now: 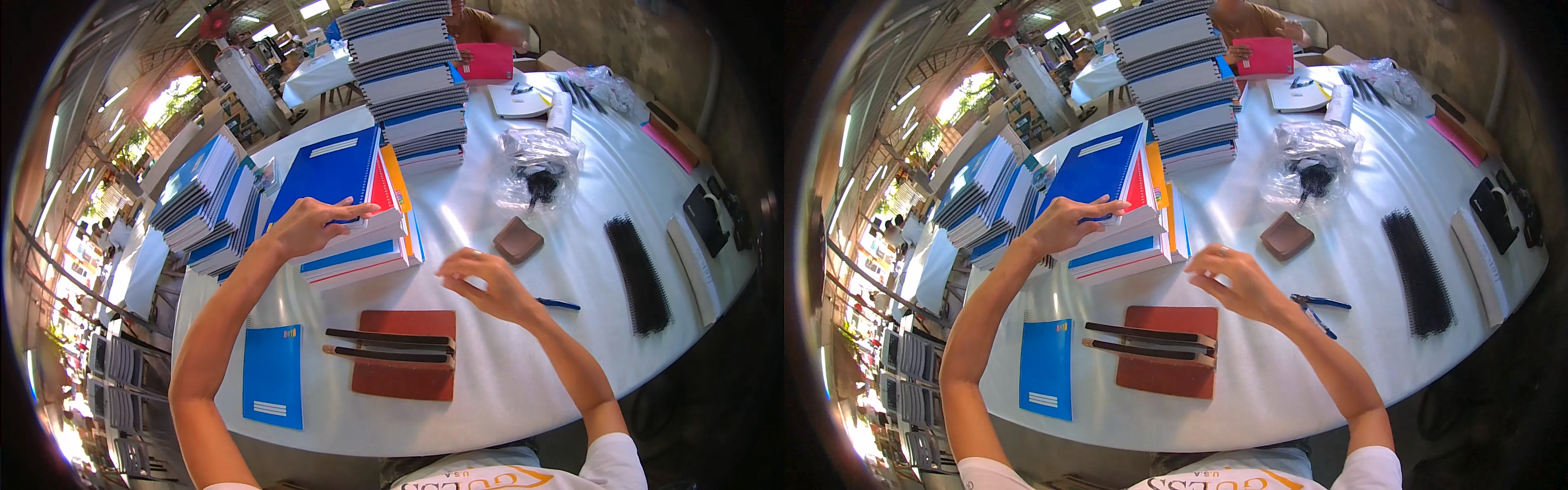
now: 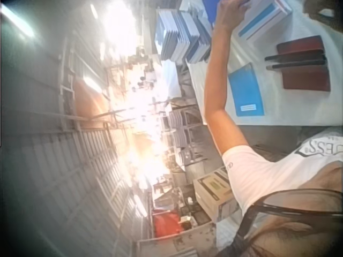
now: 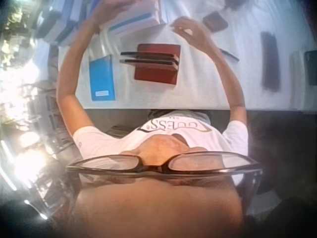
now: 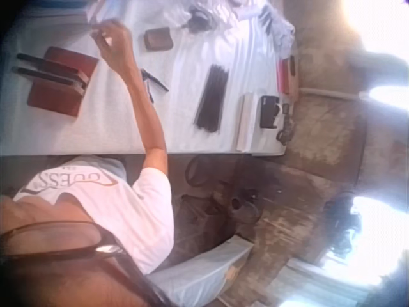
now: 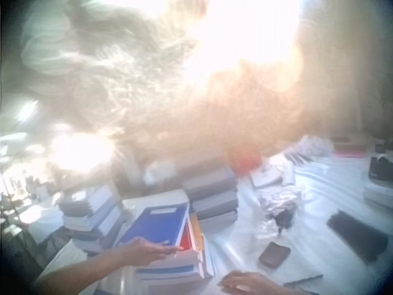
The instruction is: The person stacks notebooks, trims spiral coils using shears, and manually inserts the coils into the notebook holes to bind them together.
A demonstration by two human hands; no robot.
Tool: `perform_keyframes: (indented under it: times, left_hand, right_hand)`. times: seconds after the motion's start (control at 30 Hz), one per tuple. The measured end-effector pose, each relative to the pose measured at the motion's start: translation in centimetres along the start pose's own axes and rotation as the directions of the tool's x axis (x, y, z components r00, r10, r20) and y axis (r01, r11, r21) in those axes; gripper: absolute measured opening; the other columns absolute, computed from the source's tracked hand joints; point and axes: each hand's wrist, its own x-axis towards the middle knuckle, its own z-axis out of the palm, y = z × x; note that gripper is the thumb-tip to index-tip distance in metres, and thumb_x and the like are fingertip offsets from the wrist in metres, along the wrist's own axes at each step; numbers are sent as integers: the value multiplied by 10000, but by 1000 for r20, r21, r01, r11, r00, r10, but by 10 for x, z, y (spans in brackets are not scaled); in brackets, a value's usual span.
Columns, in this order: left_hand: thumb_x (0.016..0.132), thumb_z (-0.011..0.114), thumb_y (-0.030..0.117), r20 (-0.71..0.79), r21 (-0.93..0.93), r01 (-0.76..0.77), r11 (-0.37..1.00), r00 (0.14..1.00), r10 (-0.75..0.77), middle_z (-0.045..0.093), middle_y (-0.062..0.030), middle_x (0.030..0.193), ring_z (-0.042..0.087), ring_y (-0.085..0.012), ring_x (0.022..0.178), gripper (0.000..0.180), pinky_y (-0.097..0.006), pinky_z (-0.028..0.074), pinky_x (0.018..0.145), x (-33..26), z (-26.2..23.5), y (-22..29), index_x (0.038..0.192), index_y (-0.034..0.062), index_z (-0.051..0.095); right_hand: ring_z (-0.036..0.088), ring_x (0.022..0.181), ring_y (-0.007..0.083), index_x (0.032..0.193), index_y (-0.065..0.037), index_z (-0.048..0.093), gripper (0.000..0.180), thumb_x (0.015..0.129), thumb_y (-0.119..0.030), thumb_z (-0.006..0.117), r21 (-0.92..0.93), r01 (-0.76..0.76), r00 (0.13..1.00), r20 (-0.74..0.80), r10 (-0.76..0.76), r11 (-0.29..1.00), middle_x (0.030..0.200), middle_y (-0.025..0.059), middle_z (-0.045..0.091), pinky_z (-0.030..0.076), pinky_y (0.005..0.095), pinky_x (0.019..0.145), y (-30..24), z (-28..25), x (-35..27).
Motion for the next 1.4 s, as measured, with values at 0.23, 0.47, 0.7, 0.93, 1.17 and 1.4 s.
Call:
perform_keyframes:
  times: [0.23,0.47,0.7,0.93,1.17,1.4]
  left_hand:
    - [804,731,160,-14,25,45,999,999,-45,647,-208,1162,688,-213,600,593,-251,538,588,-1,4,-1,1341,356,576]
    - [819,729,192,-18,64,9,998,1000,-8,664,-184,1164,672,-199,564,580,-252,521,572,-3,5,-6,1349,362,567]
    - [796,723,85,43,-10,131,991,991,-130,670,-113,1161,649,-233,933,557,-308,558,715,3,2,5,1305,282,615]
    - [809,723,158,-44,-10,26,1000,999,-26,703,-180,1041,659,-205,582,564,-278,510,585,-2,8,-9,1327,337,595]
    - [812,734,203,-37,0,29,1000,999,-29,717,-153,1036,661,-207,595,595,-285,528,608,-3,4,-7,1364,339,558]
    - [874,671,143,-130,14,167,986,978,-164,687,-189,1108,689,-313,723,726,-380,562,704,-5,4,12,1504,295,345]
  right_hand:
    - [691,619,180,979,41,681,222,954,-174,635,745,-389,865,94,492,542,756,109,664,591,266,549,3,76,105]
    - [682,601,167,942,27,662,192,966,-158,614,881,-147,930,-33,367,451,767,108,663,586,263,522,27,106,109]
    - [668,582,166,974,34,635,201,985,-158,577,853,-63,948,-112,299,518,766,108,651,570,269,496,40,113,102]
    - [664,567,177,988,39,633,207,990,-158,568,869,-27,953,-127,276,493,760,108,645,557,272,474,41,119,103]
    - [593,438,154,838,42,641,322,970,-250,608,866,-259,880,28,475,428,619,101,610,450,252,364,19,104,109]
    - [472,357,87,609,-1,623,457,916,-333,694,397,-479,836,-65,544,783,489,47,536,308,225,325,-3,63,130]
